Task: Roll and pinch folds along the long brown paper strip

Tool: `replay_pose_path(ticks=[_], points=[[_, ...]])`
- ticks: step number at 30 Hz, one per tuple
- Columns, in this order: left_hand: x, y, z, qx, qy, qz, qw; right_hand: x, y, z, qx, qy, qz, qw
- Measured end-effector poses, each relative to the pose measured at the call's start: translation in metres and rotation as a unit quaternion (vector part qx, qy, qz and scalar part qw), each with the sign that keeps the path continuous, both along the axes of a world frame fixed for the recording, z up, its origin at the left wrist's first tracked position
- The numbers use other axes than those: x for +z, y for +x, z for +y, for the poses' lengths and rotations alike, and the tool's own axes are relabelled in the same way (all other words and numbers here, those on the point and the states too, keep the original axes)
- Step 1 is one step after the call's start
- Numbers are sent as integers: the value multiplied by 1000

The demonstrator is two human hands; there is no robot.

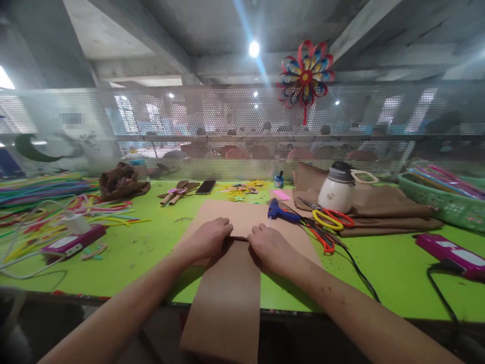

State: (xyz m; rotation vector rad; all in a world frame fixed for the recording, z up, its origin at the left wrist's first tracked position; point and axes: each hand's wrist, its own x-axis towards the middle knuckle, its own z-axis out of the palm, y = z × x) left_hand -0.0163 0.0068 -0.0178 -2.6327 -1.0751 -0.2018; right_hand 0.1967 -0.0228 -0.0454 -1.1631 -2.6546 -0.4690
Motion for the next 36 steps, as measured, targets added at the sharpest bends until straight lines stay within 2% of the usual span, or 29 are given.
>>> replay_pose_path(ticks=[4, 8, 11, 14, 20, 25, 30, 32, 36], points=[[3, 1, 4, 21, -45, -44, 998, 2, 1, 0, -5, 3, 9, 1000], [2, -2, 16, 26, -158, -157, 975, 10, 0, -2, -17, 34, 23, 999], [1, -6, 22, -15, -239, -222, 945, 15, -1, -5, -23, 49, 36, 998], [3, -7, 22, -46, -254, -270, 927, 15, -3, -6, -21, 61, 49, 997], [9, -5, 17, 30, -351, -272, 896, 8, -4, -2, -12, 91, 64, 994], [11, -7, 15, 4, -428, -294, 855, 6, -5, 0, -11, 113, 79, 990], [15, -7, 8, -31, -506, -320, 800, 8, -3, -1, -16, 126, 120, 985], [17, -5, 5, -34, -500, -326, 801, 8, -2, 0, -27, 134, 136, 981], [17, 0, 6, -48, -450, -340, 824, 8, -1, 2, -63, 127, 166, 976]])
